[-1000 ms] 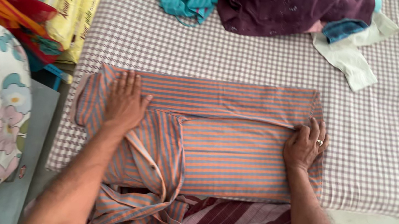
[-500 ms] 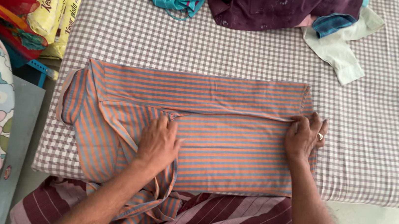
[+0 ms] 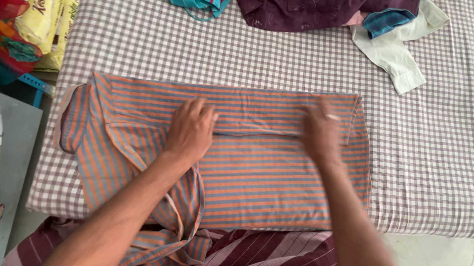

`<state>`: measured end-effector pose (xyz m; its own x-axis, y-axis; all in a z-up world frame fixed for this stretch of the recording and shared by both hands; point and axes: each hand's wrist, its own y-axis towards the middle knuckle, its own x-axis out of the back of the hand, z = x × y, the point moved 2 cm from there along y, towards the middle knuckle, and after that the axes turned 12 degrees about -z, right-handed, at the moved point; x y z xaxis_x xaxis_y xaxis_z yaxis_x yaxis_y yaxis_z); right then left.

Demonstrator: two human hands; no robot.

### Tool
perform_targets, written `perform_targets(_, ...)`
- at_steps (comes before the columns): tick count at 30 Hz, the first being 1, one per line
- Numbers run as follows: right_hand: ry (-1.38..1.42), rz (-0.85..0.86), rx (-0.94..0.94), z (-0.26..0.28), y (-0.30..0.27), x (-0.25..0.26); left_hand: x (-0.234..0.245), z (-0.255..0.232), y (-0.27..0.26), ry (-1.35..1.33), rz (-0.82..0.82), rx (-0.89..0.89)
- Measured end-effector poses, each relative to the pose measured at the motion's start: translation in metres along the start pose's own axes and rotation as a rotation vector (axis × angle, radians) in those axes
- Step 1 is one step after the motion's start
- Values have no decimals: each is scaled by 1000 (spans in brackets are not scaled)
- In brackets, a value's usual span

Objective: The person folds a striped shirt on a bed by smoothing the fabric, folding the sleeves and sides inward, and then folding the garment in half.

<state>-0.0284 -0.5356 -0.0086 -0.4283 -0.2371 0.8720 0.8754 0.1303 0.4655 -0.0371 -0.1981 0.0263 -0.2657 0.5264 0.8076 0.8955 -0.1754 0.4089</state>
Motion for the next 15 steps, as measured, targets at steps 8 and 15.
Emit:
perform_targets(8, 167, 272, 79, 110, 32, -53, -71, 30, 9, 218, 206, 4)
perform_targets(15, 52, 428, 58, 100, 39, -66, -68, 32, 7, 175, 133, 2)
